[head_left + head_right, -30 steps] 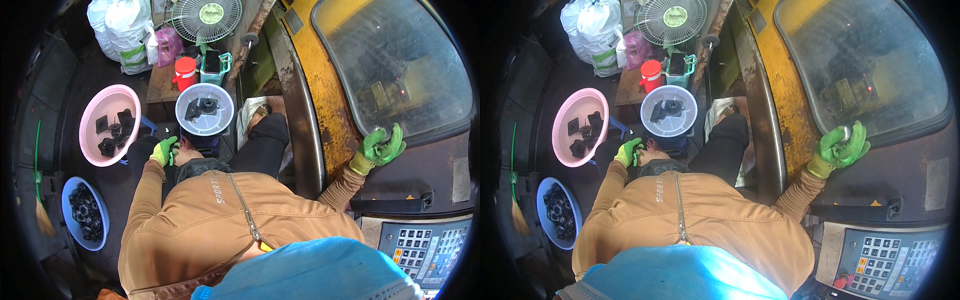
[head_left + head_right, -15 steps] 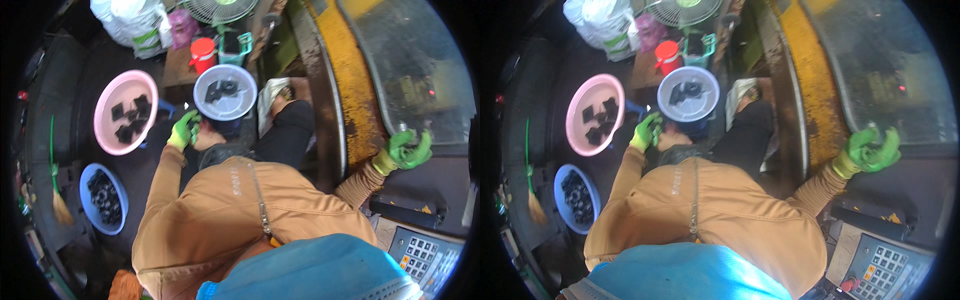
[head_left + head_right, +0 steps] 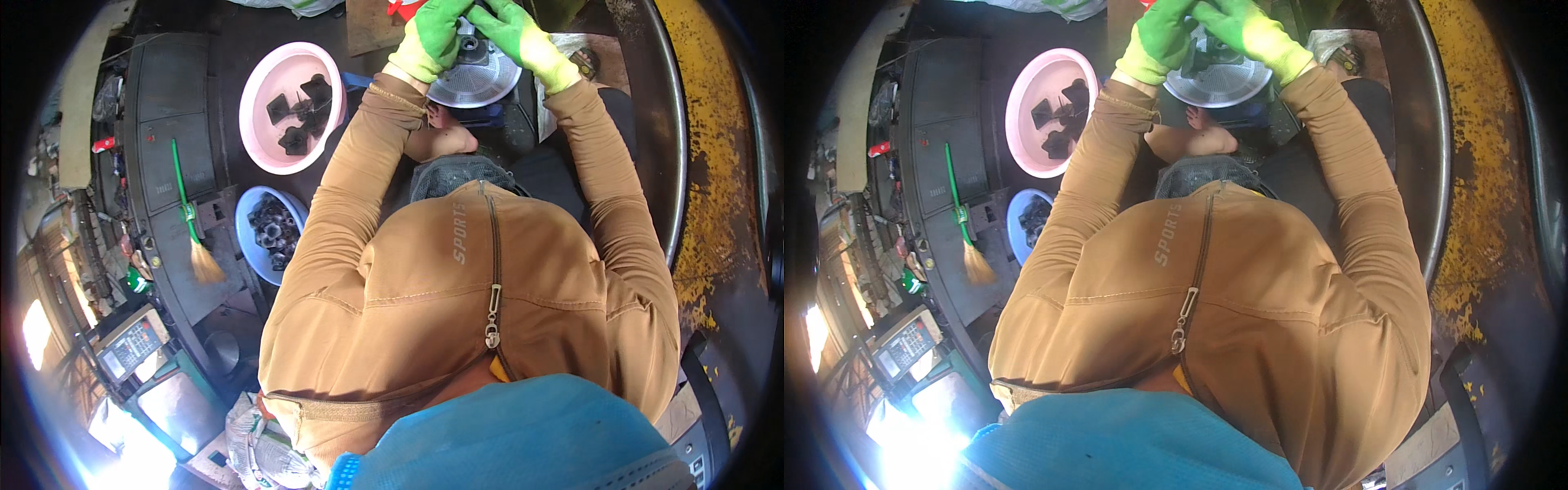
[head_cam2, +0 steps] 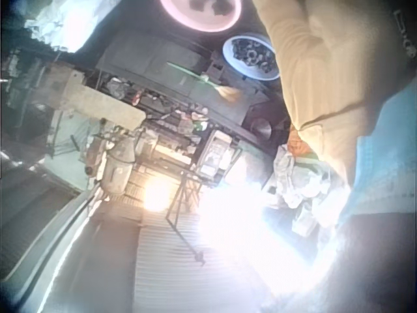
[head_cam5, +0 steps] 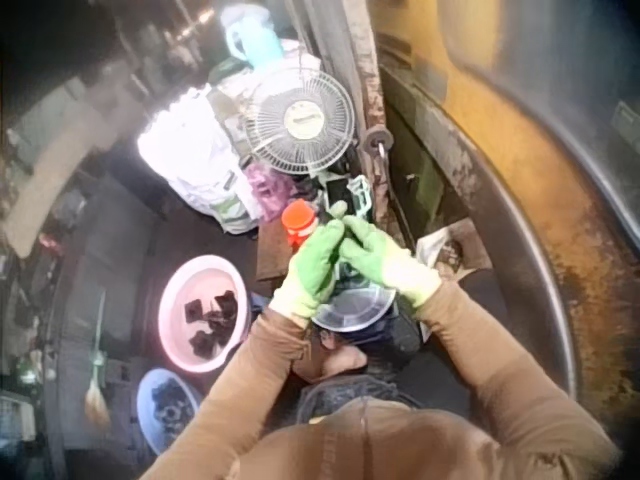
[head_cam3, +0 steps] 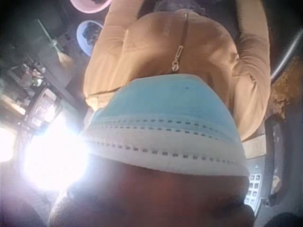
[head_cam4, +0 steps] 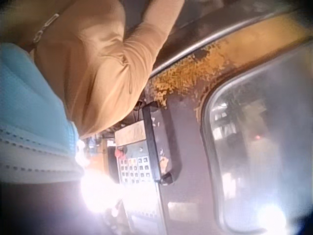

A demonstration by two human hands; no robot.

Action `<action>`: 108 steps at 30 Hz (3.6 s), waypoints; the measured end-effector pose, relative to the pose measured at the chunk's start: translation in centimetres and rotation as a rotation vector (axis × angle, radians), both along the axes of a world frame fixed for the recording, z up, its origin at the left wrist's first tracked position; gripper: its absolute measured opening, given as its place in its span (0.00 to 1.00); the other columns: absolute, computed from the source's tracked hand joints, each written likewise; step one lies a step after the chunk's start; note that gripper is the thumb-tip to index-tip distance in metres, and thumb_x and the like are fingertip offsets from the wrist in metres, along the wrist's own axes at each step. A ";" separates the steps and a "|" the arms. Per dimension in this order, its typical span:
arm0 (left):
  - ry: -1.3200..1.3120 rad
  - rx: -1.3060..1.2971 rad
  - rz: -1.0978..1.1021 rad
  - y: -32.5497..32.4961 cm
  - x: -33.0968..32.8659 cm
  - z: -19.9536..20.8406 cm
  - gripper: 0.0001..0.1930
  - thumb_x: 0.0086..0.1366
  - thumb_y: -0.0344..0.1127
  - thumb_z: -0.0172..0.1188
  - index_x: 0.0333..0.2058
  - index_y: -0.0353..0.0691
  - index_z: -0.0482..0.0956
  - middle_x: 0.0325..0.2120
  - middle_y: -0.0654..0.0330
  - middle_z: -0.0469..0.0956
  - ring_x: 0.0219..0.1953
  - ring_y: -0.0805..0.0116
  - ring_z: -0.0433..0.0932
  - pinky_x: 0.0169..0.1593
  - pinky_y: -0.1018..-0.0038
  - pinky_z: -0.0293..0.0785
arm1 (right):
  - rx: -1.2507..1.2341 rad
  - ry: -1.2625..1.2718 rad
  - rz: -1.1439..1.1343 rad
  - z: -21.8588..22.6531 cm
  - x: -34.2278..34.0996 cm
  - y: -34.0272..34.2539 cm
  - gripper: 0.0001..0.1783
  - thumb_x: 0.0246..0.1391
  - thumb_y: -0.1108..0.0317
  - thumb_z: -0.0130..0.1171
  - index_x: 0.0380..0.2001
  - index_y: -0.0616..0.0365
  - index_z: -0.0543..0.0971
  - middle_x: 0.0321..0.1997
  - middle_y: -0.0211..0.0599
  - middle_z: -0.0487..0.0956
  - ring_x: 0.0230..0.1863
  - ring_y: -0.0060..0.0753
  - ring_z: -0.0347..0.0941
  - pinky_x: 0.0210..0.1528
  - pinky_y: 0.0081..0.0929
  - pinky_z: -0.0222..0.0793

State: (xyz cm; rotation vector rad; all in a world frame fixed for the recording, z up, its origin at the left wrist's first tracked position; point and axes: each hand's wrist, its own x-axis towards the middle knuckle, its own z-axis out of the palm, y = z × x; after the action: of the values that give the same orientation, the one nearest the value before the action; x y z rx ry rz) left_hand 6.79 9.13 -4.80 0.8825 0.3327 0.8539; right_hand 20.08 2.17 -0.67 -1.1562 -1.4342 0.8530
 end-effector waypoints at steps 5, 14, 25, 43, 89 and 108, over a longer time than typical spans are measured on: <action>0.990 0.223 0.020 3.7 -1.3 -8.0 0.38 0.53 0.49 0.66 0.60 0.41 0.65 0.48 0.50 0.75 0.45 0.53 0.77 0.46 0.66 0.75 | -0.268 0.362 -0.161 -2.3 3.9 1.3 0.16 0.59 0.64 0.54 0.48 0.60 0.73 0.28 0.27 0.73 0.24 0.16 0.66 0.25 0.18 0.64; 1.815 1.049 -0.285 7.7 4.9 -19.4 0.31 0.48 0.52 0.66 0.50 0.44 0.76 0.46 0.49 0.78 0.48 0.50 0.76 0.53 0.60 0.70 | -0.299 0.446 -0.192 -1.3 5.4 1.9 0.21 0.60 0.57 0.56 0.50 0.60 0.75 0.27 0.25 0.74 0.25 0.14 0.66 0.26 0.15 0.62; 0.917 1.087 0.597 -0.7 -0.4 -1.4 0.31 0.40 0.41 0.78 0.44 0.35 0.78 0.38 0.54 0.78 0.42 0.64 0.78 0.46 0.69 0.75 | -0.568 -0.072 -0.192 0.2 3.7 0.4 0.21 0.55 0.62 0.61 0.49 0.62 0.76 0.41 0.33 0.80 0.39 0.19 0.75 0.39 0.18 0.70; 0.573 0.634 0.801 -8.3 -6.5 7.4 0.25 0.47 0.30 0.74 0.44 0.38 0.74 0.35 0.61 0.76 0.36 0.73 0.76 0.41 0.76 0.74 | -0.223 0.267 0.112 -4.3 -3.5 -3.3 0.17 0.61 0.68 0.54 0.52 0.59 0.73 0.37 0.30 0.78 0.34 0.18 0.73 0.34 0.17 0.70; 0.558 1.001 0.406 -8.3 -4.2 8.6 0.21 0.46 0.32 0.73 0.41 0.39 0.78 0.38 0.62 0.79 0.40 0.72 0.78 0.45 0.75 0.75 | 0.206 -0.091 0.221 -2.3 -0.4 -4.4 0.30 0.44 0.62 0.68 0.51 0.59 0.72 0.52 0.40 0.75 0.50 0.37 0.73 0.51 0.32 0.68; 0.671 1.342 0.414 -4.7 -5.4 9.6 0.35 0.44 0.50 0.72 0.50 0.37 0.75 0.45 0.53 0.75 0.46 0.59 0.76 0.50 0.66 0.72 | -0.302 0.231 0.093 -3.0 -1.3 -3.9 0.29 0.45 0.75 0.65 0.53 0.60 0.70 0.48 0.36 0.78 0.46 0.32 0.76 0.49 0.28 0.73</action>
State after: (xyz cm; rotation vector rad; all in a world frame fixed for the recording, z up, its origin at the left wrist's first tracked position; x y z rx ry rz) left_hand 1.36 4.46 4.83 2.4354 0.5290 1.1265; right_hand 18.74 -1.72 -3.65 -1.1738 -1.2034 1.2591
